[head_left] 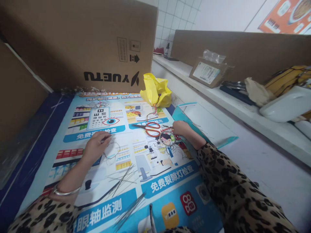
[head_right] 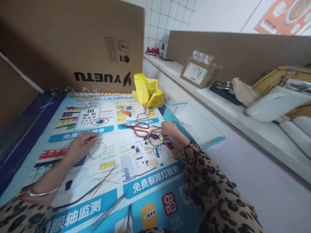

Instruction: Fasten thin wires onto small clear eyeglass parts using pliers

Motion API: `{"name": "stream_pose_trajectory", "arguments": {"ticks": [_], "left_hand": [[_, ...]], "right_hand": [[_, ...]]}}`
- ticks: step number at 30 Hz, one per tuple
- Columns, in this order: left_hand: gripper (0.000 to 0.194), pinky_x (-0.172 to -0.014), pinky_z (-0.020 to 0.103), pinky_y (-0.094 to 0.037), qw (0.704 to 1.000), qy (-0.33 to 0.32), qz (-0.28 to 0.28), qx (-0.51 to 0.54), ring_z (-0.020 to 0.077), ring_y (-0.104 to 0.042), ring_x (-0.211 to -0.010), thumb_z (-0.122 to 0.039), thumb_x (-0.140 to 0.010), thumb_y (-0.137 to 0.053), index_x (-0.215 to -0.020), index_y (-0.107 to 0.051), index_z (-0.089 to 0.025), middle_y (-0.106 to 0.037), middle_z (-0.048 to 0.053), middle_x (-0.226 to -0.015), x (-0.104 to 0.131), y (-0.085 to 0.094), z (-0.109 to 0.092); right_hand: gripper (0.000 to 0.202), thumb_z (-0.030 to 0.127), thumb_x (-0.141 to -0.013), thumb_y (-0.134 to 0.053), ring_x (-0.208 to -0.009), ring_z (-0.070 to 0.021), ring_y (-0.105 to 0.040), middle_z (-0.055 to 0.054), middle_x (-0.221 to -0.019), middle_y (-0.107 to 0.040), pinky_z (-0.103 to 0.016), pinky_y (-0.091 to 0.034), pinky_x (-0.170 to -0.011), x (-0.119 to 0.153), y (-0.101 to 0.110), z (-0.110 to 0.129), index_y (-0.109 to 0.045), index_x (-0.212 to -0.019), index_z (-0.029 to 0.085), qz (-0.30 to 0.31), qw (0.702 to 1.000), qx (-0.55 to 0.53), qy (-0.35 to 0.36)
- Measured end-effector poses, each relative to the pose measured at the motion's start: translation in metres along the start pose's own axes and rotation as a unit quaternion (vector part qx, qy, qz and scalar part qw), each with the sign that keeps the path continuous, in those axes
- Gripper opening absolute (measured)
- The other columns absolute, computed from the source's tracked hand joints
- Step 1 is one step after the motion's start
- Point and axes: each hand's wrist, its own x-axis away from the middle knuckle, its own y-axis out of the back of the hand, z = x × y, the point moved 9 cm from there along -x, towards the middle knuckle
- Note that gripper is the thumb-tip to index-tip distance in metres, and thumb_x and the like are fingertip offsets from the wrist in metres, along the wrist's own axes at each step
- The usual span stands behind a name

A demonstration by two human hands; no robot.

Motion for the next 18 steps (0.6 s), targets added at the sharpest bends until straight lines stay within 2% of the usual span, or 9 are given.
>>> {"name": "stream_pose_trajectory", "arguments": {"ticks": [4,9,14,18], "left_hand": [[0.027,-0.087,0.033,-0.044,1.0,0.003,0.004,0.002,0.0207,-0.054,-0.096,-0.039,-0.077,-0.048,-0.087,-0.063,-0.019,-0.061,0.006,-0.096,-0.001,-0.001,0.001],[0.027,-0.087,0.033,-0.044,1.0,0.003,0.006,0.007,0.0207,-0.054,-0.097,-0.039,-0.077,-0.047,-0.088,-0.062,-0.02,-0.061,0.007,-0.096,-0.001,-0.002,0.001],[0.027,-0.088,0.033,-0.043,1.0,-0.005,0.015,0.01,0.0206,-0.053,-0.097,-0.04,-0.077,-0.047,-0.087,-0.062,-0.019,-0.062,0.006,-0.095,-0.001,-0.002,-0.001],[0.027,-0.087,0.033,-0.044,1.0,0.0,0.011,0.012,0.0207,-0.054,-0.097,-0.04,-0.077,-0.047,-0.088,-0.062,-0.02,-0.061,0.006,-0.097,-0.001,-0.002,0.0]], "right_hand": [[0.034,0.036,-0.084,-0.051,-0.096,-0.0183,-0.055,-0.009,-0.11,-0.056,-0.039,-0.046,-0.082,0.002,0.001,0.001,-0.053,-0.11,0.013,-0.008,1.0,-0.005,0.0],[0.032,0.028,-0.077,-0.052,-0.096,-0.0256,-0.057,-0.018,-0.103,-0.061,-0.03,-0.044,-0.075,0.0,0.009,-0.003,-0.062,-0.101,0.01,-0.025,0.999,-0.03,-0.007],[0.035,0.028,-0.076,-0.047,-0.093,-0.0264,-0.059,-0.016,-0.102,-0.063,-0.028,-0.044,-0.07,-0.004,0.02,-0.011,-0.063,-0.102,0.011,-0.033,0.999,-0.043,-0.008],[0.03,0.025,-0.077,-0.049,-0.092,-0.027,-0.059,-0.018,-0.099,-0.063,-0.028,-0.045,-0.069,-0.003,0.019,-0.014,-0.063,-0.099,0.01,-0.018,0.999,-0.036,0.0]]}}
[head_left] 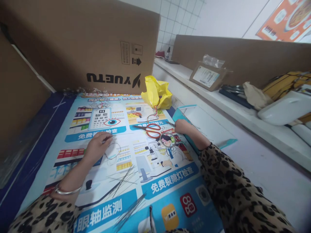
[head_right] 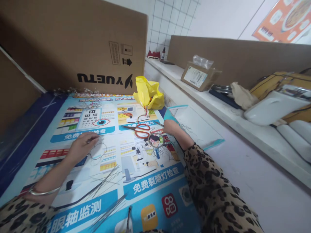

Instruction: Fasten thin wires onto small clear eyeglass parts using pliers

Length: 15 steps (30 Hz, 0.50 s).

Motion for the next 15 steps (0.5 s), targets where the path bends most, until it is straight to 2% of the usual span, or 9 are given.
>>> {"name": "stream_pose_trajectory", "arguments": {"ticks": [3,7,15], "left_hand": [[0.027,-0.088,0.033,-0.044,1.0,0.002,-0.001,0.002,0.0209,-0.054,-0.097,-0.04,-0.077,-0.048,-0.088,-0.062,-0.02,-0.061,0.007,-0.096,0.0,-0.001,0.002],[0.028,-0.088,0.034,-0.044,1.0,0.001,-0.005,0.002,0.021,-0.054,-0.096,-0.041,-0.076,-0.048,-0.087,-0.062,-0.019,-0.062,0.007,-0.095,0.0,0.0,0.001],[0.028,-0.087,0.034,-0.044,1.0,0.0,-0.009,0.0,0.0208,-0.055,-0.095,-0.04,-0.076,-0.048,-0.086,-0.063,-0.019,-0.062,0.006,-0.094,0.0,0.001,0.0]], "right_hand": [[0.028,0.026,-0.079,-0.054,-0.095,-0.0252,-0.058,-0.018,-0.102,-0.061,-0.029,-0.045,-0.074,0.002,-0.007,0.002,-0.061,-0.1,0.01,0.018,1.0,0.009,0.005],[0.034,0.034,-0.084,-0.051,-0.096,-0.0181,-0.055,-0.009,-0.112,-0.054,-0.037,-0.047,-0.081,0.003,-0.017,0.005,-0.052,-0.112,0.014,0.033,0.999,0.021,-0.002],[0.035,0.035,-0.085,-0.05,-0.096,-0.0178,-0.055,-0.008,-0.114,-0.053,-0.039,-0.047,-0.08,-0.002,-0.02,0.004,-0.051,-0.114,0.016,0.037,0.999,0.028,-0.016]]}}
